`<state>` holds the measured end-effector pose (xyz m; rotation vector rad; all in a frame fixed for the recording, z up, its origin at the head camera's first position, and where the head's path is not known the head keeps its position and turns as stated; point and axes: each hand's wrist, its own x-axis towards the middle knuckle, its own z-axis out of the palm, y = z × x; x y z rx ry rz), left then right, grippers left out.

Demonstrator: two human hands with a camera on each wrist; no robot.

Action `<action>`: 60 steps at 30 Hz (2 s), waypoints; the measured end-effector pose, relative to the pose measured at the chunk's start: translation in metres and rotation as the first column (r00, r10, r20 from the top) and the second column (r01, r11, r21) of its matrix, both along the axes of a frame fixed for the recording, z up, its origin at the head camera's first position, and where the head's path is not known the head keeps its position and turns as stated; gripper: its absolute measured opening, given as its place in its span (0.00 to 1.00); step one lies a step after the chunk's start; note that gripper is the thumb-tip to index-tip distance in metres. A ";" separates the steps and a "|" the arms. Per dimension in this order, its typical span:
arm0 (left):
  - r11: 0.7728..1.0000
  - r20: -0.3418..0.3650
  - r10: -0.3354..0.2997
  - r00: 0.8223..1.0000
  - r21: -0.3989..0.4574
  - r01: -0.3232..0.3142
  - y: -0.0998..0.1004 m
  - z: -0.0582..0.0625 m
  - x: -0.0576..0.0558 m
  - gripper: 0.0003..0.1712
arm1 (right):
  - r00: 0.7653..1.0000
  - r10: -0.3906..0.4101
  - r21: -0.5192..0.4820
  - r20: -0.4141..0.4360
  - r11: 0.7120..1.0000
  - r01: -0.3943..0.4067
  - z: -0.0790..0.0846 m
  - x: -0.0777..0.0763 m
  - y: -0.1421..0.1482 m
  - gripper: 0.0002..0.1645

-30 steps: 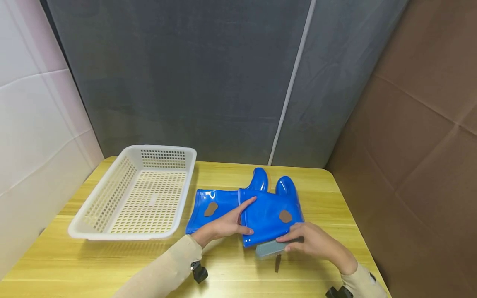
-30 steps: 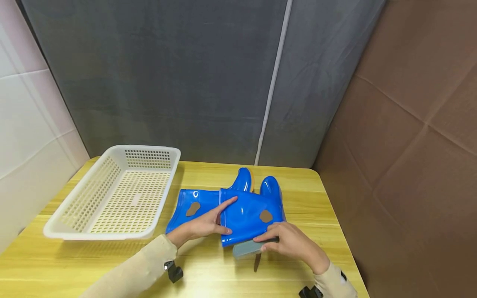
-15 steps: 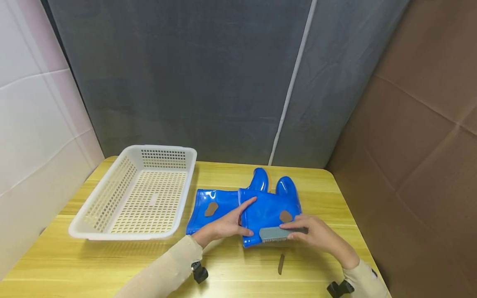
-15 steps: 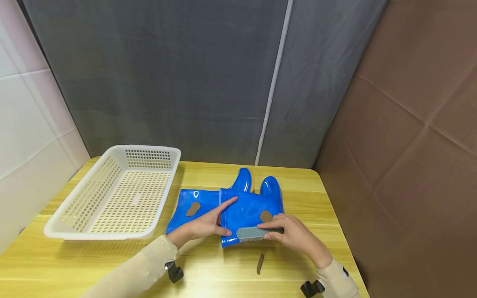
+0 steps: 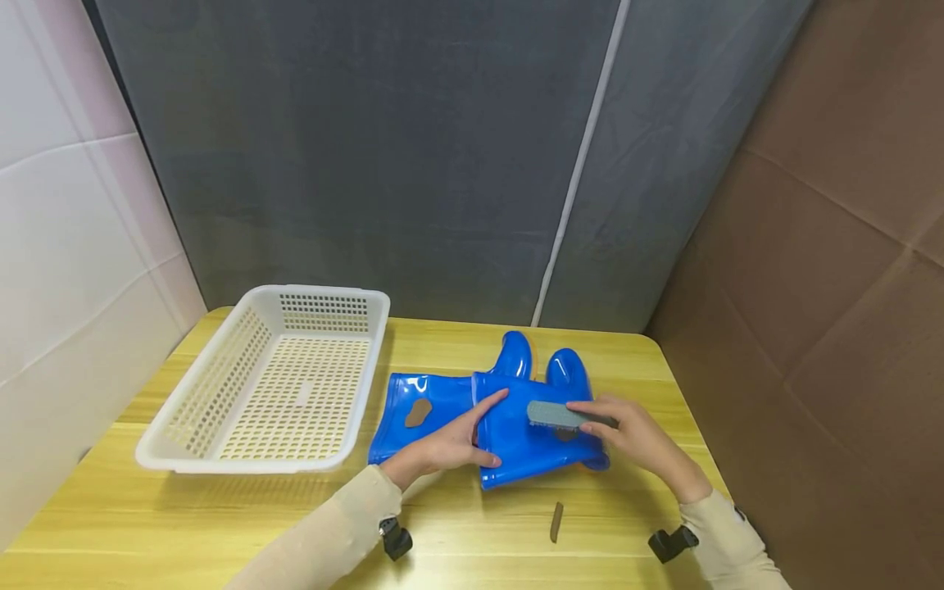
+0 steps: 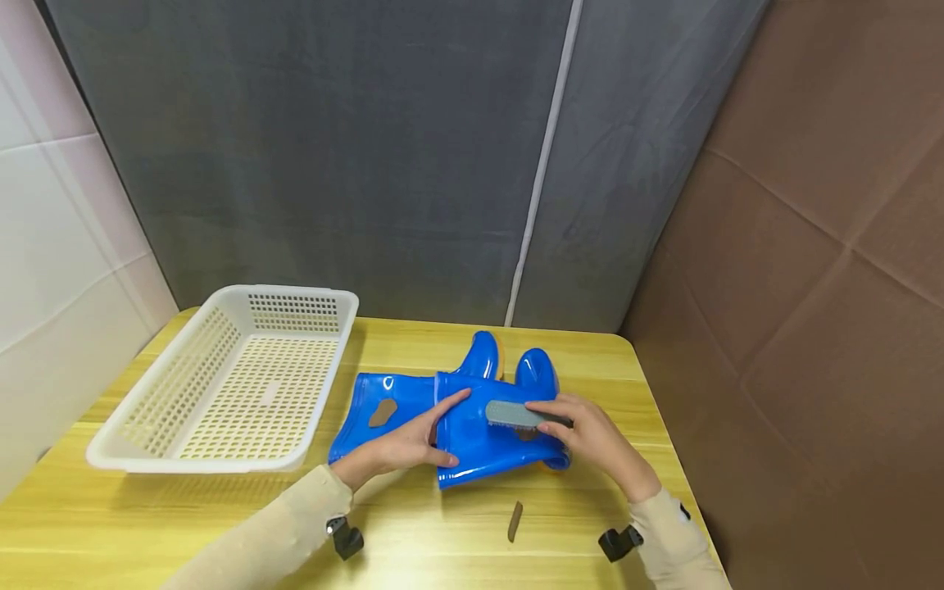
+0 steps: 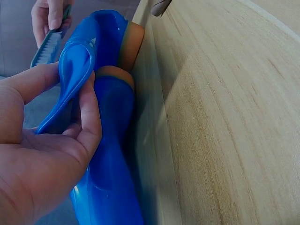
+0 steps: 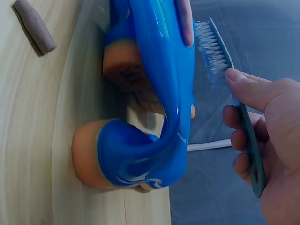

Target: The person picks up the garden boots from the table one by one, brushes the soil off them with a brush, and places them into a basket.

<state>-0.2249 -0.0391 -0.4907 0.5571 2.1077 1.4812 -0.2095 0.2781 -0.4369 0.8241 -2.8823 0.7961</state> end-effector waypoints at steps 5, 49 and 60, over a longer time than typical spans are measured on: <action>1.000 0.000 -0.002 1.000 -0.003 0.002 0.000 0.001 0.001 0.57 | 0.999 -0.004 -0.006 -0.038 1.000 0.003 -0.002 -0.008 0.003 0.23; 1.000 0.015 -0.003 1.000 -0.018 0.003 0.000 0.007 0.000 0.56 | 0.998 -0.066 0.002 0.013 0.998 0.066 -0.030 -0.027 0.028 0.21; 1.000 0.022 0.010 1.000 -0.025 -0.010 0.001 0.008 0.004 0.56 | 0.996 -0.066 0.028 0.054 0.998 0.065 -0.030 -0.017 0.027 0.20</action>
